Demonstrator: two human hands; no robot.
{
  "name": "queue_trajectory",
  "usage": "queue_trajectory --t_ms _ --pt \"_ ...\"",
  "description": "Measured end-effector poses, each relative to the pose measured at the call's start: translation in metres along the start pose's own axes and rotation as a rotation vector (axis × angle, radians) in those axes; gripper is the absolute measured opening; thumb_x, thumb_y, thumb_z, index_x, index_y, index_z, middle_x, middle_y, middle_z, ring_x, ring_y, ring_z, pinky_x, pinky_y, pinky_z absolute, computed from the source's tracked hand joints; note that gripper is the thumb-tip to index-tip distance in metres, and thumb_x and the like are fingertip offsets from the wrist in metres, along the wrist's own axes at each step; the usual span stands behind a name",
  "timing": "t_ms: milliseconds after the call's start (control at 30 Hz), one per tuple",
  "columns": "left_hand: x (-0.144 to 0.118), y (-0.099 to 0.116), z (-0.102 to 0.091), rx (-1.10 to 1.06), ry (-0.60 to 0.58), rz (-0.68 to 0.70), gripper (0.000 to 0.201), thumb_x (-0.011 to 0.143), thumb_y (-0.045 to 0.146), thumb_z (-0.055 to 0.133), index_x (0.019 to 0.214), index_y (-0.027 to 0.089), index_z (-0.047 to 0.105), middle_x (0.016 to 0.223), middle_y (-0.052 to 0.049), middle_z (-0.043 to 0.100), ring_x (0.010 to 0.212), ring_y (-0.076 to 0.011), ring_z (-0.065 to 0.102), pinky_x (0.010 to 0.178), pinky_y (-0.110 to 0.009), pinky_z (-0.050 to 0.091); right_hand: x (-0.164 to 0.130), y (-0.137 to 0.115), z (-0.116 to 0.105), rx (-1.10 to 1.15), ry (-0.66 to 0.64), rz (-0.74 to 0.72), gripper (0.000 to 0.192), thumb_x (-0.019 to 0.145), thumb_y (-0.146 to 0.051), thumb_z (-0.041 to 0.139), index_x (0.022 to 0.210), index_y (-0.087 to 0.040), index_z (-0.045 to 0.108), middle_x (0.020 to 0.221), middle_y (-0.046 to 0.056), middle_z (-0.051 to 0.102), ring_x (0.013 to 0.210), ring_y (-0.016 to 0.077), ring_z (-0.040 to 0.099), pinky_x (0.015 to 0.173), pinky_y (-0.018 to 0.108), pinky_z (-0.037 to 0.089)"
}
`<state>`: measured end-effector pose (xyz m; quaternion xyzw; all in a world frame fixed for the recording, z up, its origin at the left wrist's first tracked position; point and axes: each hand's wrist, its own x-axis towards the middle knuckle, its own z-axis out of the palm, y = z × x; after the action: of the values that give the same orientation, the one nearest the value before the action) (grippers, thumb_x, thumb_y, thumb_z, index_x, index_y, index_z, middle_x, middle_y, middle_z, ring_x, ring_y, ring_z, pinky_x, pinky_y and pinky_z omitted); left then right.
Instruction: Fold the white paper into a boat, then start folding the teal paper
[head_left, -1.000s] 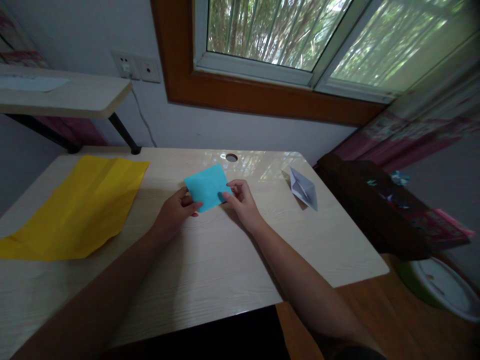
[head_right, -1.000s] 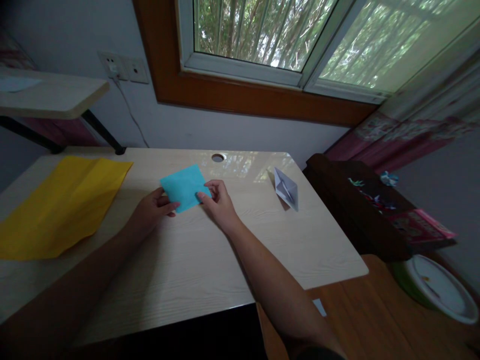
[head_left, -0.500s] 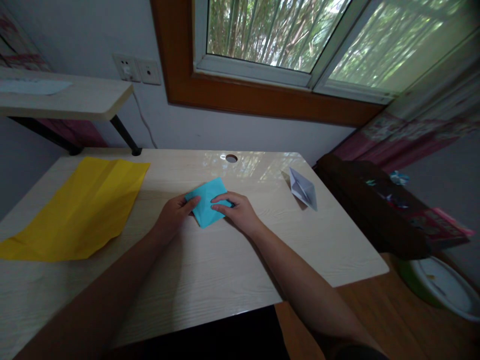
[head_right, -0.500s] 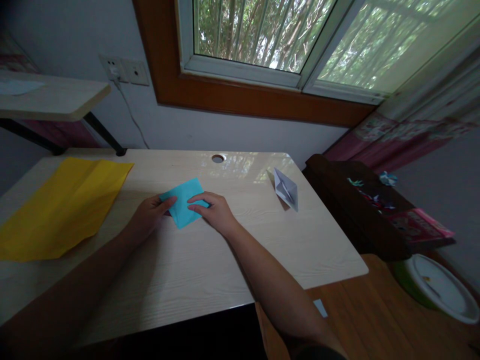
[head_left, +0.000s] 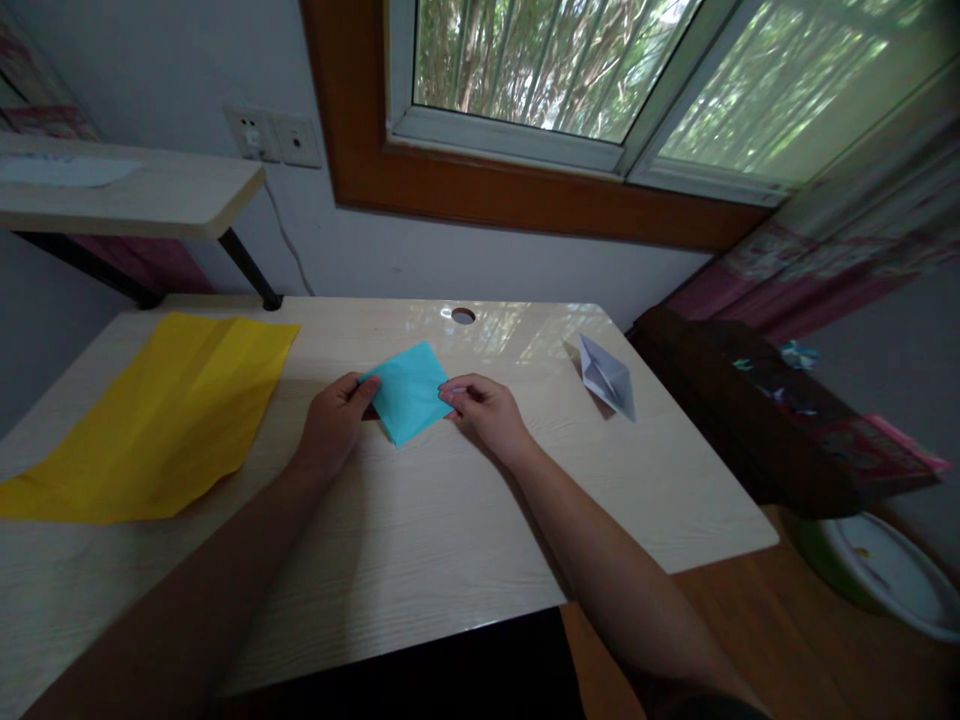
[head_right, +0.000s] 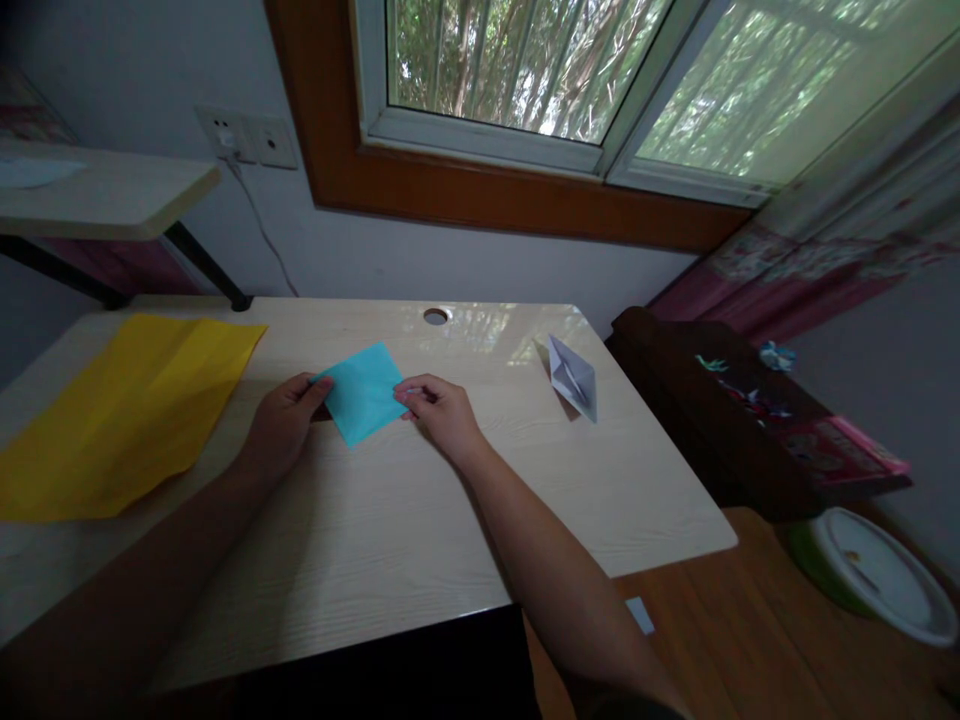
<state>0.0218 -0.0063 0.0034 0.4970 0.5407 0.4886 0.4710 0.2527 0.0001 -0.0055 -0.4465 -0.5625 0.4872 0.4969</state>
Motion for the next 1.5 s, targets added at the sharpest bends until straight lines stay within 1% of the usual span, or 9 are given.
queue_trajectory --t_ms 167,367,500,567,700,867,1100,1233,1500 --pt "0.000 0.004 0.002 -0.021 0.002 0.001 0.040 0.080 0.057 0.071 0.076 0.018 0.063 0.070 0.001 0.062 0.067 -0.0178 0.064 0.069 -0.030 0.057 0.000 0.001 0.000 0.009 0.014 0.002 0.019 0.077 -0.037 0.078 0.086 -0.021 0.076 0.075 0.001 0.072 0.063 0.0133 0.064 0.059 0.026 0.053" --pt "0.002 -0.005 0.003 -0.140 -0.083 -0.044 0.045 0.078 0.059 0.073 0.094 0.018 0.067 0.083 -0.001 0.069 0.071 -0.0184 0.066 0.068 -0.033 0.060 0.001 0.002 -0.002 -0.012 0.040 -0.027 0.017 0.079 -0.037 0.077 0.086 -0.021 0.075 0.079 0.002 0.073 0.065 0.0134 0.065 0.061 0.027 0.054" --pt "0.000 -0.007 0.004 -0.004 -0.210 -0.097 0.053 0.069 0.058 0.081 0.098 0.015 0.071 0.087 -0.007 0.074 0.074 -0.0230 0.068 0.067 -0.035 0.057 -0.001 -0.001 0.000 -0.018 0.038 -0.044 0.018 0.079 -0.038 0.078 0.085 -0.021 0.075 0.075 0.002 0.072 0.065 0.0142 0.065 0.061 0.028 0.054" --pt "-0.002 -0.006 0.004 0.102 -0.221 -0.092 0.051 0.066 0.056 0.083 0.095 0.015 0.074 0.089 -0.009 0.077 0.079 -0.0256 0.070 0.072 -0.036 0.055 -0.002 -0.001 0.002 -0.017 0.011 -0.044 0.019 0.079 -0.039 0.077 0.087 -0.021 0.076 0.076 0.002 0.072 0.066 0.0146 0.065 0.062 0.028 0.054" --pt "-0.004 -0.002 0.002 0.190 -0.176 -0.086 0.047 0.070 0.056 0.081 0.094 0.016 0.078 0.094 -0.008 0.079 0.086 -0.0284 0.071 0.077 -0.035 0.052 -0.004 0.002 0.004 -0.039 -0.058 -0.053 0.019 0.080 -0.039 0.076 0.089 -0.021 0.076 0.081 0.003 0.074 0.069 0.0152 0.067 0.064 0.029 0.056" --pt "-0.001 -0.004 -0.001 0.142 -0.095 -0.090 0.042 0.077 0.055 0.073 0.095 0.017 0.078 0.087 -0.005 0.077 0.076 -0.0230 0.067 0.069 -0.031 0.050 -0.004 0.002 0.004 -0.230 -0.132 -0.156 0.014 0.088 -0.033 0.068 0.090 -0.020 0.076 0.084 0.004 0.075 0.070 0.0141 0.066 0.065 0.027 0.053" --pt "0.006 -0.009 -0.002 -0.002 0.059 -0.031 0.033 0.072 0.049 0.075 0.074 0.016 0.073 0.063 0.000 0.061 0.060 -0.0166 0.054 0.053 -0.027 0.040 -0.006 0.002 0.004 -0.306 -0.266 -0.139 0.017 0.092 -0.033 0.065 0.093 -0.019 0.075 0.082 0.003 0.074 0.070 0.0132 0.067 0.065 0.025 0.051" --pt "0.010 -0.012 -0.004 -0.067 0.077 -0.039 0.033 0.070 0.048 0.078 0.077 0.016 0.073 0.063 0.001 0.058 0.057 -0.0139 0.049 0.051 -0.025 0.037 -0.006 0.000 0.003 -0.305 -0.324 -0.099 0.017 0.091 -0.032 0.065 0.091 -0.018 0.074 0.079 0.002 0.073 0.068 0.0128 0.066 0.065 0.025 0.050" --pt "0.012 -0.012 -0.007 -0.111 0.057 -0.068 0.034 0.070 0.048 0.080 0.085 0.018 0.075 0.076 0.000 0.065 0.067 -0.0150 0.055 0.065 -0.027 0.048 -0.007 -0.004 -0.001 -0.276 -0.360 -0.102 0.017 0.087 -0.035 0.069 0.089 -0.019 0.075 0.076 0.001 0.070 0.066 0.0124 0.059 0.061 0.025 0.046"
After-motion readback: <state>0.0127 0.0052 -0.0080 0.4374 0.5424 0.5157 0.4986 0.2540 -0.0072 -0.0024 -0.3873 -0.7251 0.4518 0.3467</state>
